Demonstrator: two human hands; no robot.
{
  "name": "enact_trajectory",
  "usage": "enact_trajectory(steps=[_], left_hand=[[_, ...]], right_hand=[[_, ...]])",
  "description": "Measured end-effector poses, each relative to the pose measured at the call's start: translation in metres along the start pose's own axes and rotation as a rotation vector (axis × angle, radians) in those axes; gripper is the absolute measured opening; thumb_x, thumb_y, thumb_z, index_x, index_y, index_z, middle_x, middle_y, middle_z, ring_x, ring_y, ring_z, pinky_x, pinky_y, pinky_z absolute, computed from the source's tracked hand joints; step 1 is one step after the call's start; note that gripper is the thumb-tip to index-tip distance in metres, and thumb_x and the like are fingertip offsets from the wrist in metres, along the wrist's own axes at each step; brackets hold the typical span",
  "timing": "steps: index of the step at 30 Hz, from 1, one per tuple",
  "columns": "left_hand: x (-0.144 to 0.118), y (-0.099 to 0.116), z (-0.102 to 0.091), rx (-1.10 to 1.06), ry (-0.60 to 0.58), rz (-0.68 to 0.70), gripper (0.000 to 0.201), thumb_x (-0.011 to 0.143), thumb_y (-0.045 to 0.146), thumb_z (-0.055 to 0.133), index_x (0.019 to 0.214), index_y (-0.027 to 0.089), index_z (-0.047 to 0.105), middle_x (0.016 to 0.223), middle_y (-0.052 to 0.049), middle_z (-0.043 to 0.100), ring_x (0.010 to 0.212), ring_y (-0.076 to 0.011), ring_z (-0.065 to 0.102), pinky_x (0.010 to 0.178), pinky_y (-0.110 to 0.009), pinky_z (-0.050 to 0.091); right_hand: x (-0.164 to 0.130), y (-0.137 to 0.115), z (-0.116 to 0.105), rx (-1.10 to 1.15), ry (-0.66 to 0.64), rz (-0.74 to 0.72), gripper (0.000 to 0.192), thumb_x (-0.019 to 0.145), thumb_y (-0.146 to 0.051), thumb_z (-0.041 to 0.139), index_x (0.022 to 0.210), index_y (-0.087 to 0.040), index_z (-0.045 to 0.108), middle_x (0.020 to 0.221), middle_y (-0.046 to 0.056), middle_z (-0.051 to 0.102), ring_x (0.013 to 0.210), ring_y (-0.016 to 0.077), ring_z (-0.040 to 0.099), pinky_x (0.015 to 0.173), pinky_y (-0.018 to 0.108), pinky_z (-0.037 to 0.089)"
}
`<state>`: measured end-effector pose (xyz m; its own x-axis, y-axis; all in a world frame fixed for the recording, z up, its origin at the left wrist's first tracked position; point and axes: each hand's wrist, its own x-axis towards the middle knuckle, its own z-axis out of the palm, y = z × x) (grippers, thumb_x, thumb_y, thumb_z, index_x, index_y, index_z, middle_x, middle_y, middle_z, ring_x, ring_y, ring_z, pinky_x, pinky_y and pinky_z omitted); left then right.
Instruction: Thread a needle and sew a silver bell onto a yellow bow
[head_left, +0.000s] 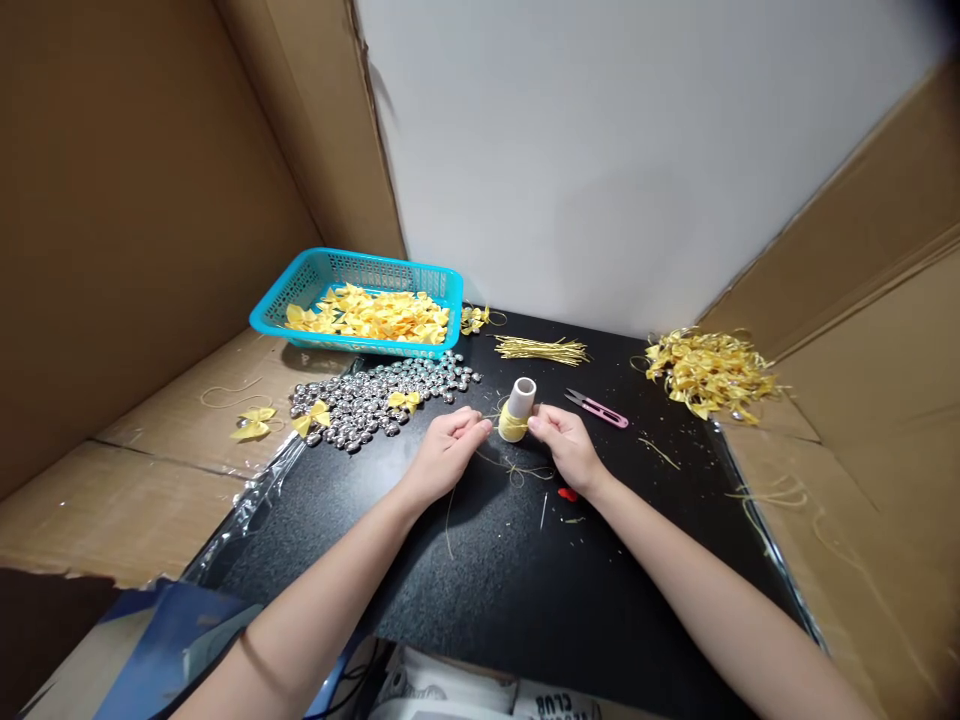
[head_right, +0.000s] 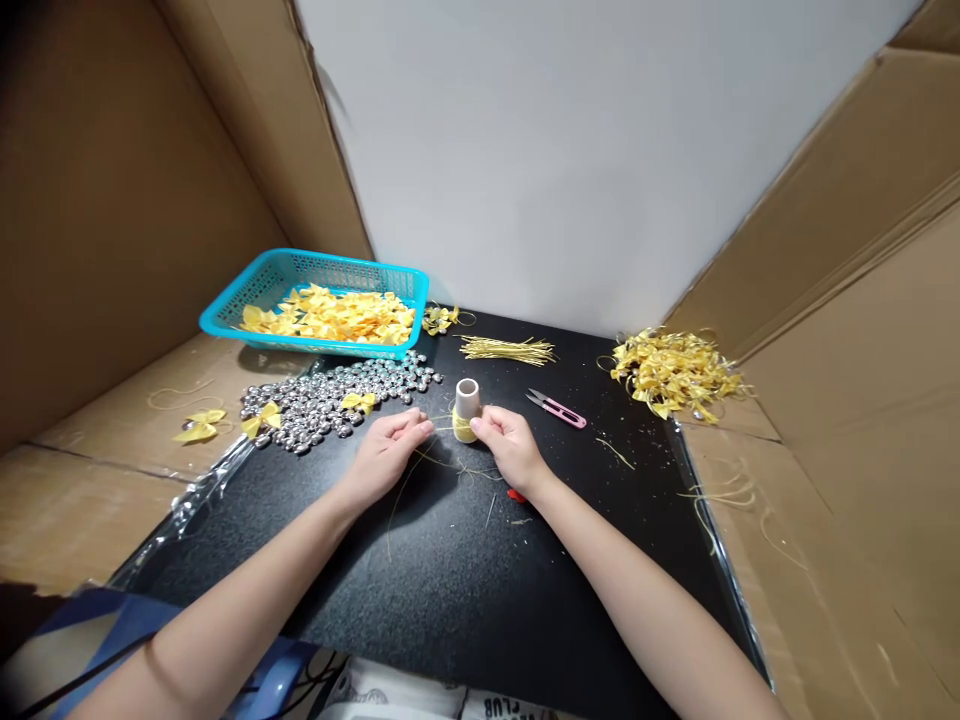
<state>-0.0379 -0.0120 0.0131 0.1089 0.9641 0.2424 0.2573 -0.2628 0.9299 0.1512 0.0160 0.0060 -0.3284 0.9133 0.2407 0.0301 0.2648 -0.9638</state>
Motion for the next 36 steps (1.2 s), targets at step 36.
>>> enact_trajectory(steps=[36], left_hand=[[-0.007, 0.032, 0.009, 0.241, -0.076, 0.179, 0.009, 0.085, 0.022, 0.066, 0.08, 0.019, 0.073, 0.078, -0.002, 0.074, 0.067, -0.0147, 0.059, 0.065, -0.027, 0.044]], right_hand=[[-0.021, -0.041, -0.004, -0.792, 0.143, -0.563, 0.009, 0.077, -0.018, 0.066, 0.084, -0.023, 0.066, 0.081, 0.003, 0.06, 0.078, 0.02, 0.055, 0.073, 0.038, 0.04]])
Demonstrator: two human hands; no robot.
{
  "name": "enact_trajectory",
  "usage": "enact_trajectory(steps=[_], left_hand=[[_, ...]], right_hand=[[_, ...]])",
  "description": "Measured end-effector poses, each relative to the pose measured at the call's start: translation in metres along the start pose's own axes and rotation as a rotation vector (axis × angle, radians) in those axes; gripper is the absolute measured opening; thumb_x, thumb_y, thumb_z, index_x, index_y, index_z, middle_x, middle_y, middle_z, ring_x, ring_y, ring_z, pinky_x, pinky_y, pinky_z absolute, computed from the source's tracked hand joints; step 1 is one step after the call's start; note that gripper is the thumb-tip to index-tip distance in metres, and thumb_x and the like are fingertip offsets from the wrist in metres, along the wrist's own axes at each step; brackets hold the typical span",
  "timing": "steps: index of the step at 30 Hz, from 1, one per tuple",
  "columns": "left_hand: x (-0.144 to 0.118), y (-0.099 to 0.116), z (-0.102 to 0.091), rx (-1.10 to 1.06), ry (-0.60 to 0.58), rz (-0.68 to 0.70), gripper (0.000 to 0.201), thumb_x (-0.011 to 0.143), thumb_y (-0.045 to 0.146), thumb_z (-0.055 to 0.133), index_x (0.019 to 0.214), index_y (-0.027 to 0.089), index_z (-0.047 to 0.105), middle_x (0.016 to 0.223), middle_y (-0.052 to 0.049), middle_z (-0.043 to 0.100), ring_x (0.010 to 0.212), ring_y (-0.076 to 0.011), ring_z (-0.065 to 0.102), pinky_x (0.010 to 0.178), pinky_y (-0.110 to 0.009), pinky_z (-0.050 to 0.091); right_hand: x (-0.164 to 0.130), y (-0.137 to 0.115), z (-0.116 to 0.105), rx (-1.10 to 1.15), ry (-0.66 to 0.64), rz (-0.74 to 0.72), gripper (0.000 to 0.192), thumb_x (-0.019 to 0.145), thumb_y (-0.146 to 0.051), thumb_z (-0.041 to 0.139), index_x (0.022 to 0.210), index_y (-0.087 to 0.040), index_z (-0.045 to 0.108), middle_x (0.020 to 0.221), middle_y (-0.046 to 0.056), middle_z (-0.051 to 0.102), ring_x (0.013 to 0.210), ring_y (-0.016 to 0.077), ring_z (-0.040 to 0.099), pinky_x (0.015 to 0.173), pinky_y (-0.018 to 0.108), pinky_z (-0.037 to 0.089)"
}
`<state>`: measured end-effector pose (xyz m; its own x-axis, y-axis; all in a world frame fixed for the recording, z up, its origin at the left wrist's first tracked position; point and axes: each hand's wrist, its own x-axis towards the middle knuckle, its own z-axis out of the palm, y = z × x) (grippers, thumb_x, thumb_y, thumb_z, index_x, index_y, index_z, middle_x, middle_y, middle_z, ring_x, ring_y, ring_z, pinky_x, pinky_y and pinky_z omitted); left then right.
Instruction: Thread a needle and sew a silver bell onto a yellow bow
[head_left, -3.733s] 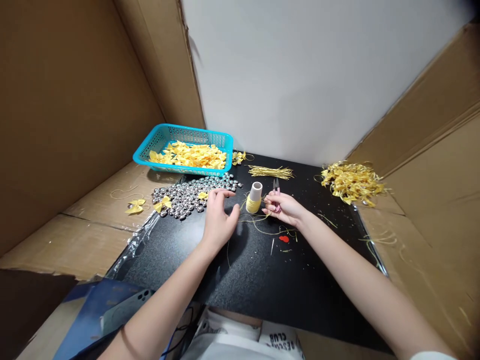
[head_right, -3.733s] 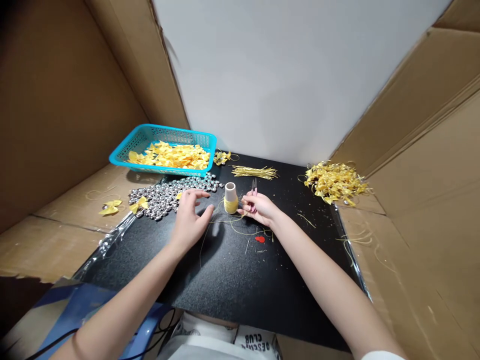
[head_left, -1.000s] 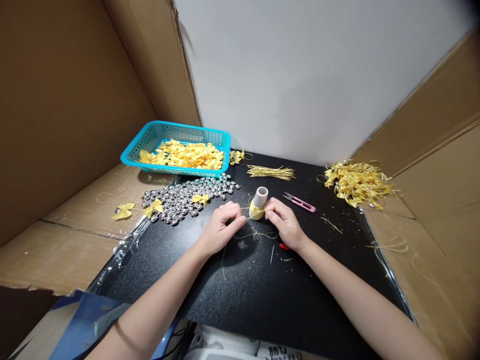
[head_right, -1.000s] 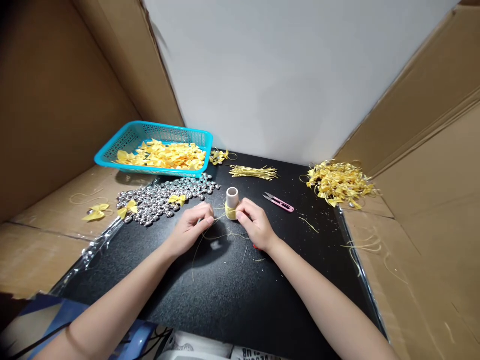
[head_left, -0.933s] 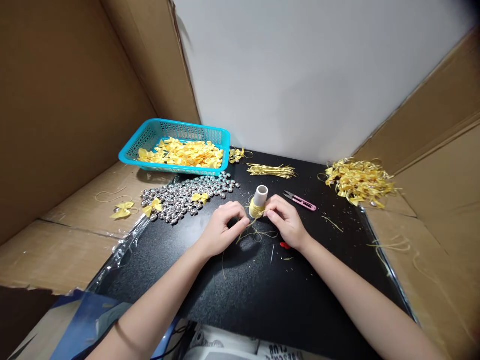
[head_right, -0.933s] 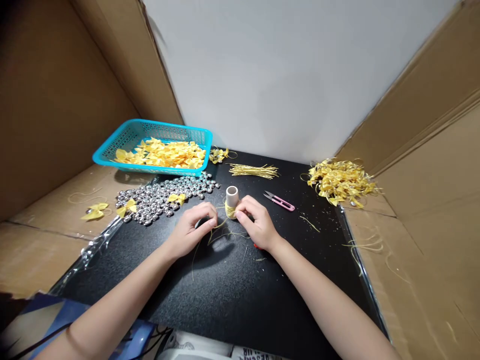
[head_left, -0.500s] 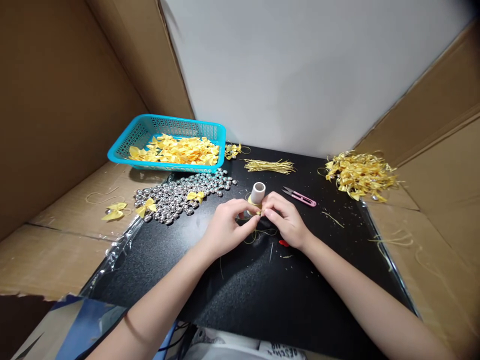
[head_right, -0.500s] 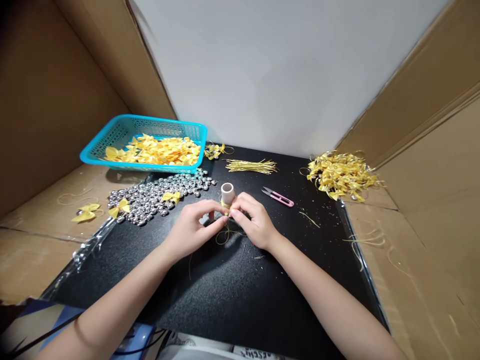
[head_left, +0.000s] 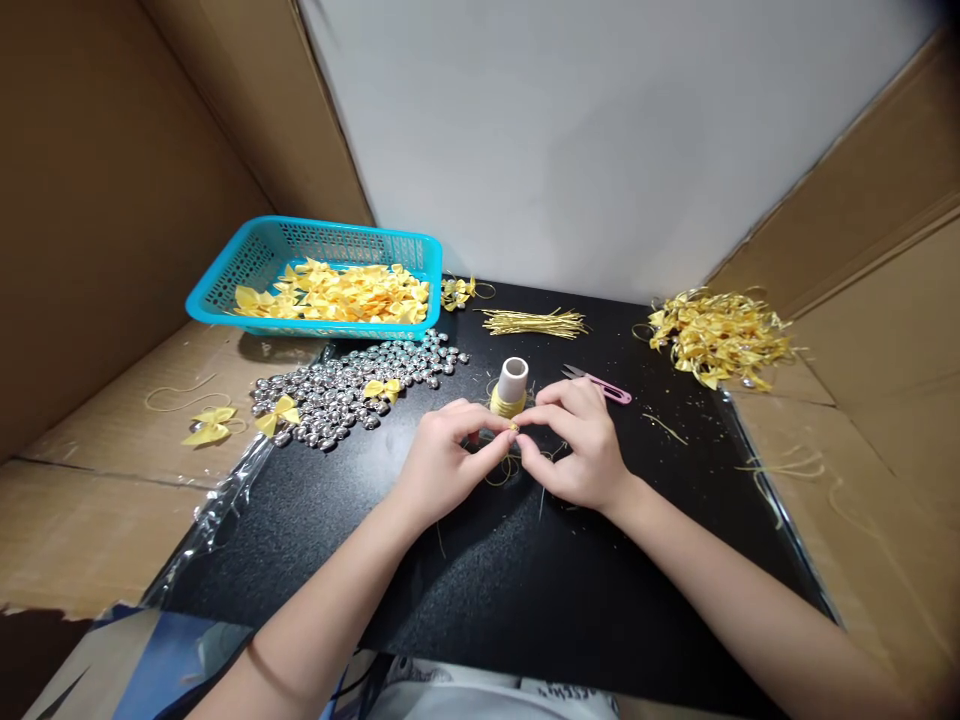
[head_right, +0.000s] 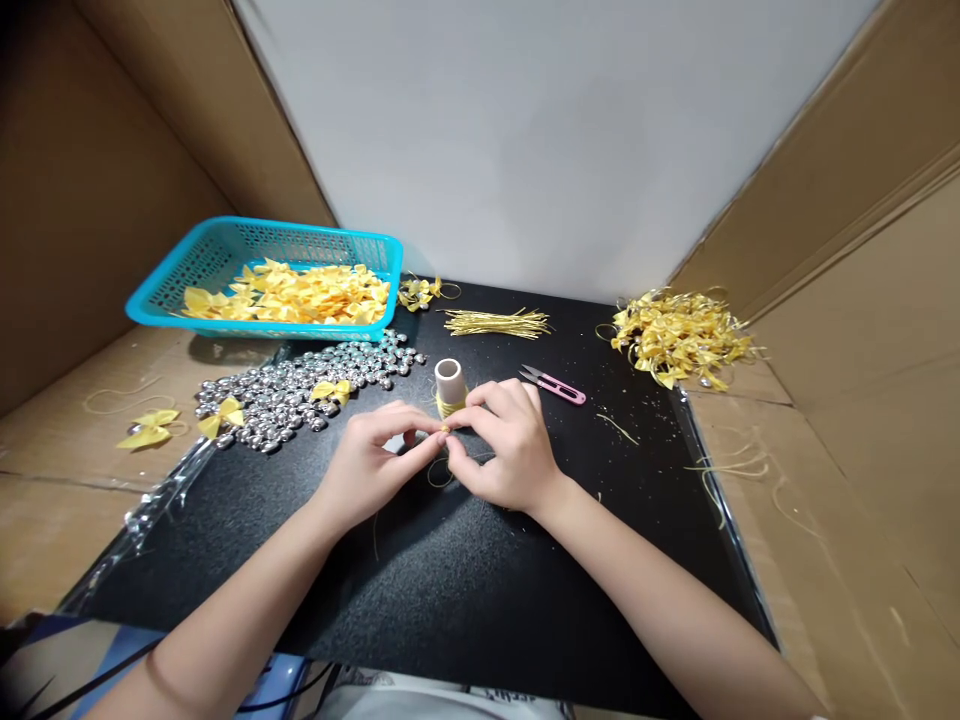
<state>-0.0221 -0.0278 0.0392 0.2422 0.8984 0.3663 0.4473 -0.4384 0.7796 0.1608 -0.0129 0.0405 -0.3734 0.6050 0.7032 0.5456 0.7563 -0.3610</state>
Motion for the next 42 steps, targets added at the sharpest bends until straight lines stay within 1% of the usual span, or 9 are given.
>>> enact_trajectory(steps=[6, 13, 17, 21, 27, 30, 32, 36, 42], left_hand=[[-0.002, 0.002, -0.001, 0.096, -0.005, 0.071, 0.01, 0.087, 0.021, 0.064, 0.082, 0.019, 0.072, 0.081, -0.002, 0.076, 0.071, -0.0158, 0.061, 0.07, -0.029, 0.044], [-0.006, 0.001, 0.001, 0.184, -0.055, 0.084, 0.012, 0.088, 0.024, 0.062, 0.081, 0.021, 0.072, 0.076, -0.001, 0.074, 0.068, -0.0164, 0.059, 0.069, -0.031, 0.043], [-0.007, 0.001, 0.0, 0.161, -0.07, 0.047, 0.013, 0.087, 0.023, 0.062, 0.079, 0.021, 0.071, 0.073, -0.001, 0.073, 0.066, -0.0156, 0.058, 0.068, -0.03, 0.044], [-0.008, 0.0, -0.001, 0.135, -0.074, -0.001, 0.013, 0.085, 0.022, 0.063, 0.074, 0.02, 0.07, 0.07, -0.001, 0.072, 0.064, -0.0149, 0.056, 0.066, -0.029, 0.043], [-0.008, -0.003, -0.003, -0.002, -0.031, -0.142, 0.016, 0.084, 0.026, 0.065, 0.07, 0.018, 0.07, 0.065, -0.001, 0.067, 0.06, -0.0131, 0.052, 0.06, -0.026, 0.04], [-0.008, -0.004, -0.005, -0.133, -0.008, -0.237, 0.019, 0.082, 0.029, 0.066, 0.07, 0.017, 0.07, 0.065, -0.002, 0.066, 0.059, -0.0127, 0.052, 0.056, -0.025, 0.039], [-0.007, -0.004, -0.007, -0.221, 0.004, -0.273, 0.02, 0.081, 0.031, 0.067, 0.07, 0.016, 0.071, 0.066, -0.003, 0.067, 0.059, -0.0129, 0.053, 0.055, -0.025, 0.039], [-0.004, -0.004, -0.013, -0.364, 0.046, -0.303, 0.023, 0.078, 0.036, 0.07, 0.067, 0.016, 0.069, 0.063, -0.003, 0.064, 0.058, -0.0123, 0.052, 0.055, -0.025, 0.039], [-0.005, -0.012, -0.017, -0.513, 0.127, -0.267, 0.025, 0.075, 0.039, 0.073, 0.064, 0.017, 0.066, 0.063, -0.001, 0.057, 0.06, -0.0121, 0.05, 0.057, -0.025, 0.04]], right_hand=[[0.003, -0.003, 0.0, -0.058, -0.011, -0.015, 0.004, 0.078, -0.018, 0.065, 0.078, -0.022, 0.066, 0.074, 0.001, 0.062, 0.074, 0.0184, 0.052, 0.072, 0.038, 0.036], [0.0, -0.004, -0.002, -0.218, -0.055, -0.128, 0.011, 0.081, -0.015, 0.06, 0.073, -0.023, 0.061, 0.071, 0.0, 0.065, 0.071, 0.0176, 0.051, 0.072, 0.038, 0.03], [-0.006, 0.001, 0.0, -0.19, -0.027, -0.102, 0.01, 0.08, -0.014, 0.061, 0.075, -0.023, 0.059, 0.074, 0.0, 0.064, 0.071, 0.0176, 0.052, 0.072, 0.037, 0.031], [-0.007, 0.008, -0.001, -0.148, 0.032, -0.016, 0.011, 0.079, -0.013, 0.061, 0.076, -0.023, 0.059, 0.076, 0.0, 0.062, 0.072, 0.0177, 0.054, 0.074, 0.037, 0.034], [-0.002, 0.015, -0.005, -0.035, 0.153, 0.153, 0.01, 0.082, -0.014, 0.057, 0.075, -0.022, 0.058, 0.077, 0.001, 0.057, 0.073, 0.0184, 0.056, 0.072, 0.037, 0.041], [0.001, 0.019, -0.007, 0.019, 0.18, 0.248, 0.012, 0.083, -0.015, 0.056, 0.073, -0.022, 0.057, 0.076, 0.002, 0.055, 0.072, 0.0178, 0.054, 0.067, 0.035, 0.043], [0.003, 0.021, -0.009, 0.036, 0.193, 0.293, 0.013, 0.084, -0.016, 0.055, 0.072, -0.022, 0.056, 0.075, 0.001, 0.055, 0.07, 0.0169, 0.052, 0.064, 0.033, 0.043], [0.006, 0.029, -0.012, 0.047, 0.232, 0.34, 0.015, 0.085, -0.018, 0.054, 0.071, -0.022, 0.056, 0.075, 0.001, 0.055, 0.07, 0.0162, 0.052, 0.062, 0.031, 0.044], [0.01, 0.048, -0.019, 0.016, 0.306, 0.38, 0.016, 0.084, -0.019, 0.057, 0.069, -0.021, 0.056, 0.075, 0.001, 0.055, 0.068, 0.0156, 0.052, 0.06, 0.03, 0.043]])
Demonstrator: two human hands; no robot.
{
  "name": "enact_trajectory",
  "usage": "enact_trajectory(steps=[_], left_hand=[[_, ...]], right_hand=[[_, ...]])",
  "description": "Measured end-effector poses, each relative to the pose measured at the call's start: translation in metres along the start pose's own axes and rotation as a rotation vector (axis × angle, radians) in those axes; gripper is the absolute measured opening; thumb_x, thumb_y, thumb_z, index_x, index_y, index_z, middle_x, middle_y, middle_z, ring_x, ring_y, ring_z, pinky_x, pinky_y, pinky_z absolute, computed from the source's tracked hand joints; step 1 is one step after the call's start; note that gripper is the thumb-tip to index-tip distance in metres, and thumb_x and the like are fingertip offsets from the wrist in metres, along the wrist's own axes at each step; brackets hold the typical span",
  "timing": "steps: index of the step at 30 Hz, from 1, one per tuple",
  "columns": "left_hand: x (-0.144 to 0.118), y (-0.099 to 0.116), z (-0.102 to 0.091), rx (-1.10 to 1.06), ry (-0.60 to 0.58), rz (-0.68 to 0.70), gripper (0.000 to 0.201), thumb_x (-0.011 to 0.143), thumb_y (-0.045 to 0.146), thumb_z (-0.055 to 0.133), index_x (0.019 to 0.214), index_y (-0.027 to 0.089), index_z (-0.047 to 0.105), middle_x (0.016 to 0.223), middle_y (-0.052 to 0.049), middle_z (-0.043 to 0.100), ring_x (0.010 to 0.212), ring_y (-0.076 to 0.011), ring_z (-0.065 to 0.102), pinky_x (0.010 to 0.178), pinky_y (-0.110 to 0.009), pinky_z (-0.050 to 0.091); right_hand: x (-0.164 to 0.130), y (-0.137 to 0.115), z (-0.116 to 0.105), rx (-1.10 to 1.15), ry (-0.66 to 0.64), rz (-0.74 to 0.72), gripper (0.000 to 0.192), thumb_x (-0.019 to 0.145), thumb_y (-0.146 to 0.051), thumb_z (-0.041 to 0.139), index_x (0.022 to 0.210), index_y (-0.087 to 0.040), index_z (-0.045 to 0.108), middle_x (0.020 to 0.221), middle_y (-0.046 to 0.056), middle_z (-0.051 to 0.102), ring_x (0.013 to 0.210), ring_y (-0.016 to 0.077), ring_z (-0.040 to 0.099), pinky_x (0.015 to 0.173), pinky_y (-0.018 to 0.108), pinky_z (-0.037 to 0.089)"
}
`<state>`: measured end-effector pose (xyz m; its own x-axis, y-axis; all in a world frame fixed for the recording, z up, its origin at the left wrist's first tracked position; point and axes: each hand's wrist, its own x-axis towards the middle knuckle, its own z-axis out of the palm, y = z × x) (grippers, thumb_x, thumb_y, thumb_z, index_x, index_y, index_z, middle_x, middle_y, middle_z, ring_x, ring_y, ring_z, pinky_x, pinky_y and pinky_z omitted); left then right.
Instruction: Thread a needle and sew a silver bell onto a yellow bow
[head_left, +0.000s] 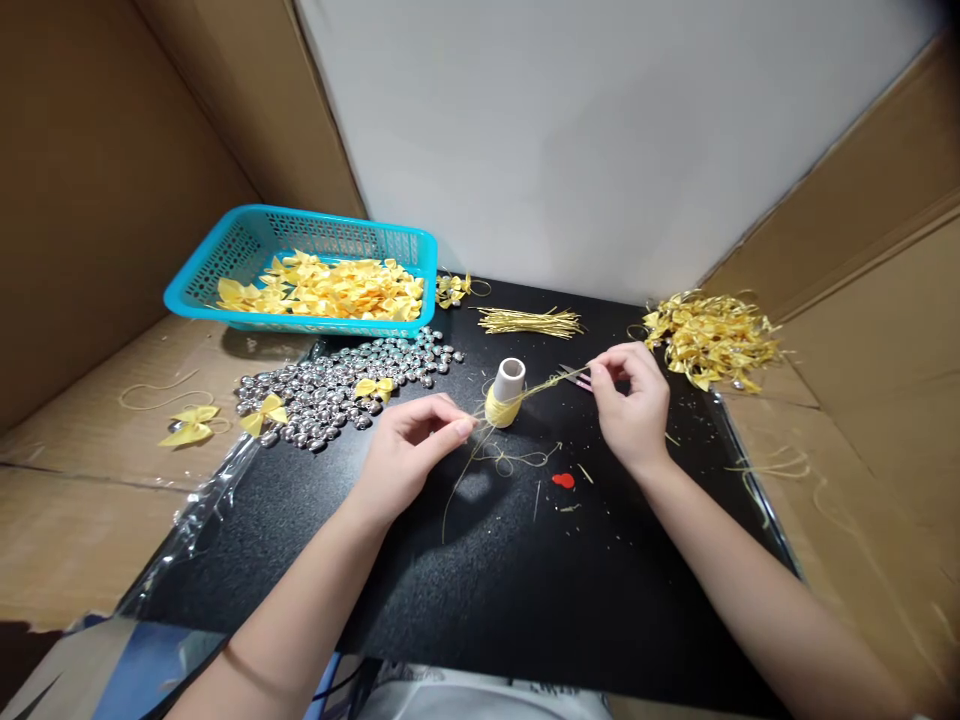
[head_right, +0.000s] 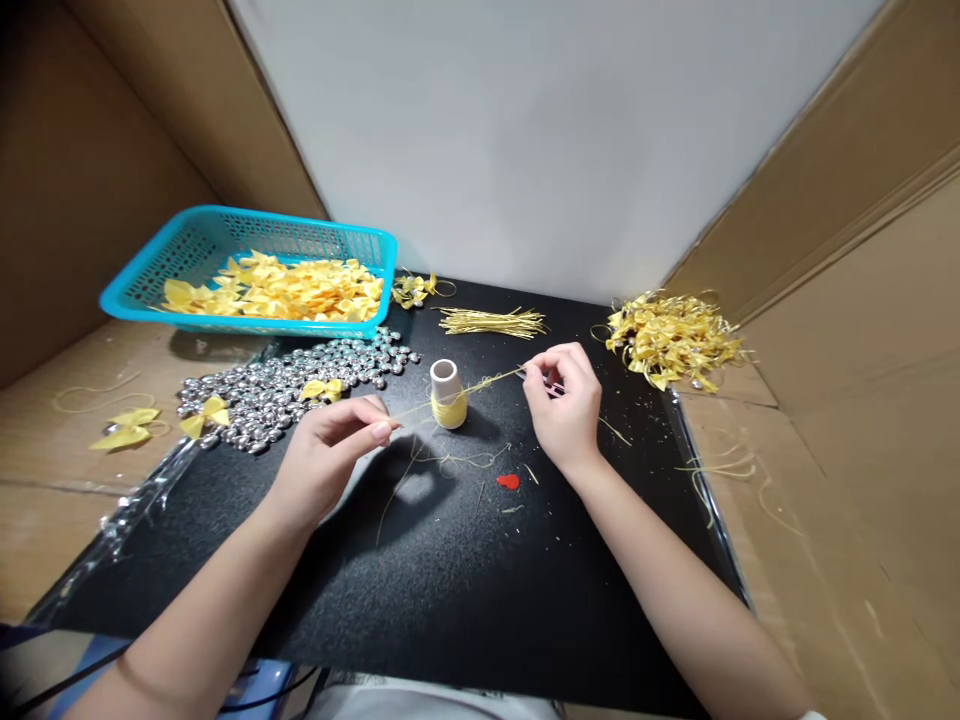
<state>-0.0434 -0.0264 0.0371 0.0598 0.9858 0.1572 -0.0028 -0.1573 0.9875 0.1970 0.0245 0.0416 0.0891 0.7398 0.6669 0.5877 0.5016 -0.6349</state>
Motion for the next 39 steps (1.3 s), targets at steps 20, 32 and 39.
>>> enact_trajectory(steps=[20, 32, 39], left_hand=[[-0.005, 0.002, -0.002, 0.112, -0.281, 0.201, 0.027, 0.085, 0.038, 0.064, 0.068, 0.017, 0.062, 0.054, 0.0, 0.054, 0.053, -0.0117, 0.046, 0.054, -0.025, 0.039], [0.002, 0.002, -0.006, 0.504, 0.176, 0.31, 0.024, 0.067, 0.016, 0.056, 0.057, 0.02, 0.034, 0.054, 0.006, 0.035, 0.049, -0.0074, 0.032, 0.048, -0.02, 0.028], [0.004, -0.006, -0.007, 0.549, 0.339, 0.181, 0.046, 0.076, 0.028, 0.061, 0.057, 0.021, 0.02, 0.054, 0.007, 0.023, 0.052, -0.0087, 0.024, 0.053, -0.024, 0.022]], right_hand=[[-0.018, -0.05, -0.003, 0.282, -0.742, -0.175, 0.013, 0.085, -0.019, 0.064, 0.073, -0.021, 0.06, 0.067, 0.0, 0.062, 0.069, 0.0158, 0.055, 0.072, 0.033, 0.044], [0.013, -0.019, -0.023, 0.041, -0.898, -0.082, 0.007, 0.085, -0.022, 0.064, 0.079, -0.021, 0.06, 0.088, 0.003, 0.066, 0.088, 0.0196, 0.058, 0.086, 0.037, 0.043], [0.013, -0.012, -0.022, 0.009, -0.899, -0.088, 0.015, 0.083, -0.022, 0.065, 0.073, -0.02, 0.055, 0.086, 0.002, 0.068, 0.088, 0.0205, 0.056, 0.081, 0.036, 0.043]])
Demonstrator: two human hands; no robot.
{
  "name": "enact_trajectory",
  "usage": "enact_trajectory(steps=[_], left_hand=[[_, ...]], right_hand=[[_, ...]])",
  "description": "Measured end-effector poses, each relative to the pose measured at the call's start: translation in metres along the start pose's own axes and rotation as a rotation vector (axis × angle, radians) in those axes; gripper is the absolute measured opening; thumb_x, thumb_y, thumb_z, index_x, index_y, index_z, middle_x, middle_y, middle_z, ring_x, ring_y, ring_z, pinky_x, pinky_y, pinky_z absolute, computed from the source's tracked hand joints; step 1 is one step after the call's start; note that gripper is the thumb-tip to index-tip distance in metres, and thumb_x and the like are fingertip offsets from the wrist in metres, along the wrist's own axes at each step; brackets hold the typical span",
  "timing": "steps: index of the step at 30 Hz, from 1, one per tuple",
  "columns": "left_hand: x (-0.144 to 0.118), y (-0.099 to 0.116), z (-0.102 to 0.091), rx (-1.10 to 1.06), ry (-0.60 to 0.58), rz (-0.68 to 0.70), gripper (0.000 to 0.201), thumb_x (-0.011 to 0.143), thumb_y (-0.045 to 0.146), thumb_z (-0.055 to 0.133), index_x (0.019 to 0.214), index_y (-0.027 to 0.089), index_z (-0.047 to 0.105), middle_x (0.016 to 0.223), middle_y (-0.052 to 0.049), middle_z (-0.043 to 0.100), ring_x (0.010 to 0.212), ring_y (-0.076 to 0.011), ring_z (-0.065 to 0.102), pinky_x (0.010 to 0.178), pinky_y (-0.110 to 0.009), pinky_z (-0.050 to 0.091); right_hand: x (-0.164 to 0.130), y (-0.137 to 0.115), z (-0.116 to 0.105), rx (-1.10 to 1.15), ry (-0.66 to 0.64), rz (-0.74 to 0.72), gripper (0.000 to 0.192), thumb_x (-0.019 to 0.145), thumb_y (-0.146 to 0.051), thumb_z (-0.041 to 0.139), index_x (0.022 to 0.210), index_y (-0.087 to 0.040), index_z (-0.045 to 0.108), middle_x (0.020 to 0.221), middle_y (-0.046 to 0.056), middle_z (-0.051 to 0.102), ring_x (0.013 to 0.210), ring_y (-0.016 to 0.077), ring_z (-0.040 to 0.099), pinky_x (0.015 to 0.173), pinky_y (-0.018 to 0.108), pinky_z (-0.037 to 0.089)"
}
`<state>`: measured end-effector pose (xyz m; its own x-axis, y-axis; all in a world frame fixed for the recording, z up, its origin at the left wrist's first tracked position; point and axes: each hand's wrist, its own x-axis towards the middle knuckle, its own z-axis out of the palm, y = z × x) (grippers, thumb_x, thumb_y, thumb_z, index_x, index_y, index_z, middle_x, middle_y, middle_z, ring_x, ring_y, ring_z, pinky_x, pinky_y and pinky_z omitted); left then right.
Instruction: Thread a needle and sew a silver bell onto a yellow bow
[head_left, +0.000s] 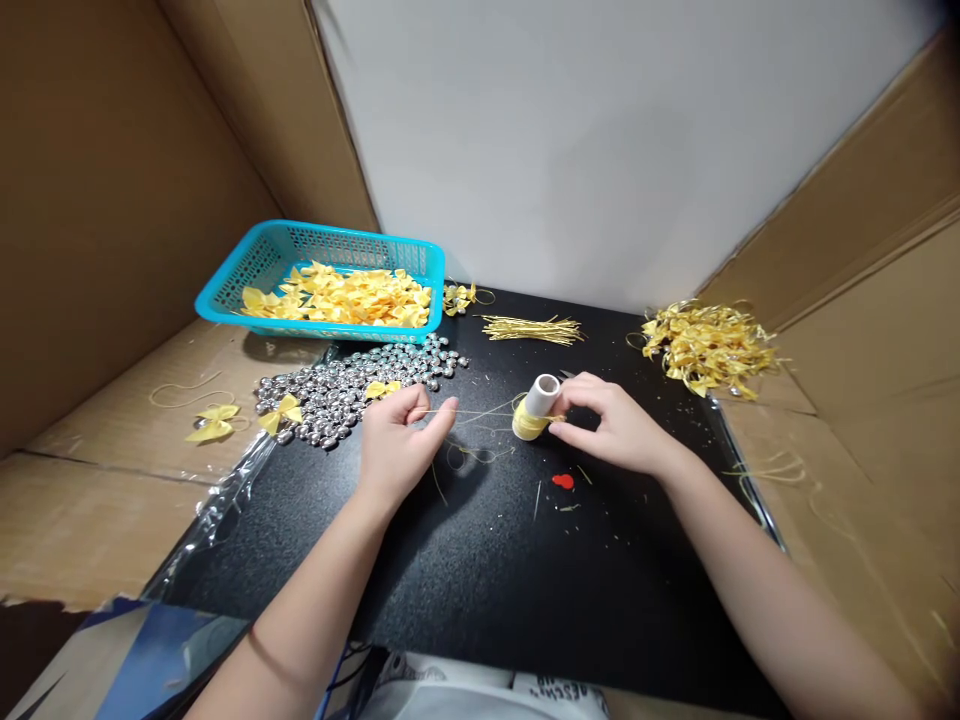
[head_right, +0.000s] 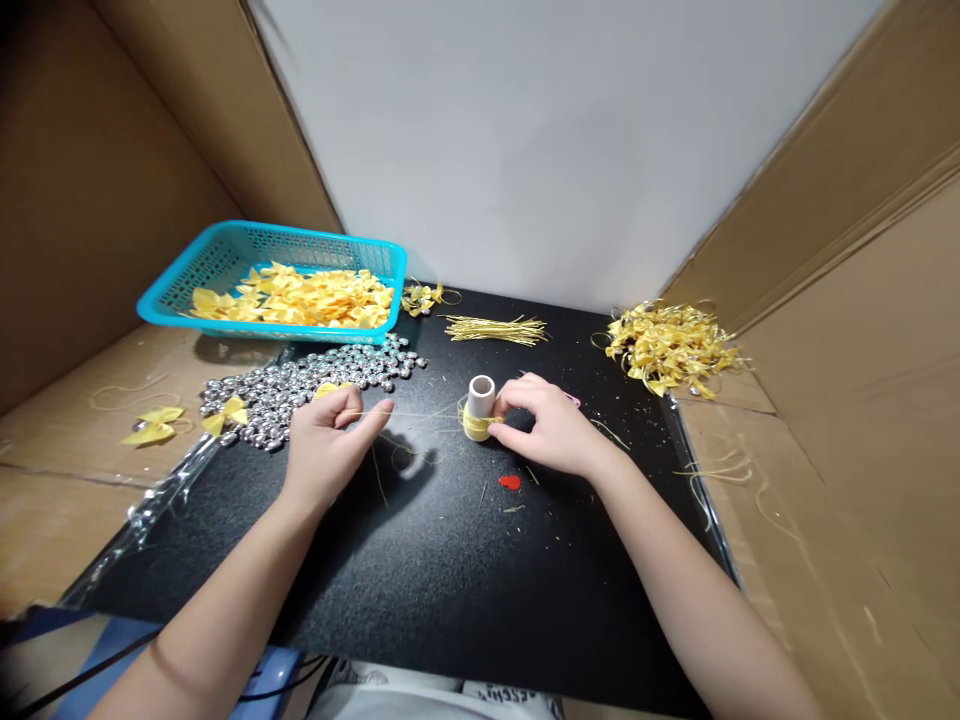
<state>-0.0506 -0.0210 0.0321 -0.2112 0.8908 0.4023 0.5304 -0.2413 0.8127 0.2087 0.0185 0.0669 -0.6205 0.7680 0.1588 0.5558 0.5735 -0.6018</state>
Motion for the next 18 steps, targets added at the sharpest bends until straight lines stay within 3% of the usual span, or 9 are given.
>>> enact_trajectory(steps=[10, 18], left_hand=[[0.0022, -0.0045, 0.0051, -0.318, 0.107, -0.228, 0.058, 0.073, 0.035, 0.068, 0.052, 0.021, 0.015, 0.05, 0.008, 0.015, 0.049, -0.0075, 0.015, 0.05, -0.025, 0.017], [0.0066, -0.0029, 0.0076, -0.554, 0.206, -0.408, 0.054, 0.066, 0.034, 0.072, 0.044, 0.022, 0.024, 0.045, 0.009, 0.018, 0.045, -0.0063, 0.016, 0.047, -0.025, 0.014]], right_hand=[[0.0004, 0.0021, 0.002, -0.007, -0.008, -0.005, 0.01, 0.079, -0.023, 0.071, 0.079, -0.021, 0.061, 0.096, 0.004, 0.07, 0.095, 0.0234, 0.06, 0.087, 0.04, 0.045], [0.0017, 0.0063, 0.0042, 0.078, -0.016, -0.044, 0.006, 0.081, -0.021, 0.069, 0.083, -0.021, 0.063, 0.098, 0.003, 0.071, 0.097, 0.0226, 0.063, 0.092, 0.042, 0.044]])
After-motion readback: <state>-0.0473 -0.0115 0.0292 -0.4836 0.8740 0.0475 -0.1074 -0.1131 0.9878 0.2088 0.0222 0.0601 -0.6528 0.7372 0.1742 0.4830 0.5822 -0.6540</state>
